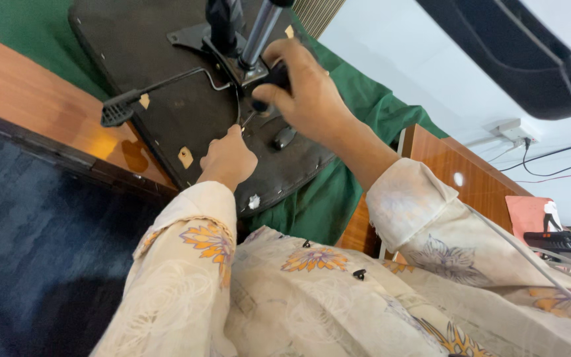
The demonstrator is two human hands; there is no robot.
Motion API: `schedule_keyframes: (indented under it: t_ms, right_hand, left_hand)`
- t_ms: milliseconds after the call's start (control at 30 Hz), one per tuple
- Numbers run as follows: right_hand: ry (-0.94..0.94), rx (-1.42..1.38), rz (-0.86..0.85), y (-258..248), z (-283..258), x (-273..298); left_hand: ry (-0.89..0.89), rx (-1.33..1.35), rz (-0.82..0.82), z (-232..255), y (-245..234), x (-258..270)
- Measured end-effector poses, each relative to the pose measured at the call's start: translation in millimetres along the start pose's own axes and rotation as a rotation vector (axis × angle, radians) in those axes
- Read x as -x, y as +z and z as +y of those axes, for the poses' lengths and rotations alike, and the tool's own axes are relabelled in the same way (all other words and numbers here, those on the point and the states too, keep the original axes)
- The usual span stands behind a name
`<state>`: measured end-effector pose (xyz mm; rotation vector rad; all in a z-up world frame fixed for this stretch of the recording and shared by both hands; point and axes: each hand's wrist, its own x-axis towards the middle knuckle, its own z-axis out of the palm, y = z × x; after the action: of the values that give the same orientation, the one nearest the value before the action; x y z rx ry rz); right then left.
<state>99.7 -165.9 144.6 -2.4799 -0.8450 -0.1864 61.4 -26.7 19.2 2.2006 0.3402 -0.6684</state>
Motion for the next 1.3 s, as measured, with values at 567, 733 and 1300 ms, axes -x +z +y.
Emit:
schedule_keyframes:
  t_ms: [567,733,1300]
  right_hand:
    - [-0.082,0.259,-0.134,-9.6,-20.6,-33.1]
    - [0.172,0.235,-0.190,1.0,-30.4,-28.9]
    - [0.222,0.328,-0.238,-6.8,-34.0,-30.9]
  left_hand:
    - [0.168,0.219,0.080,0.5,1.4,-34.2]
    - [0.128,0.202,0.029,-1.5,2.2,-28.5]
    - [0.090,0.117,-0.030,-3.9,-1.6,-25.1]
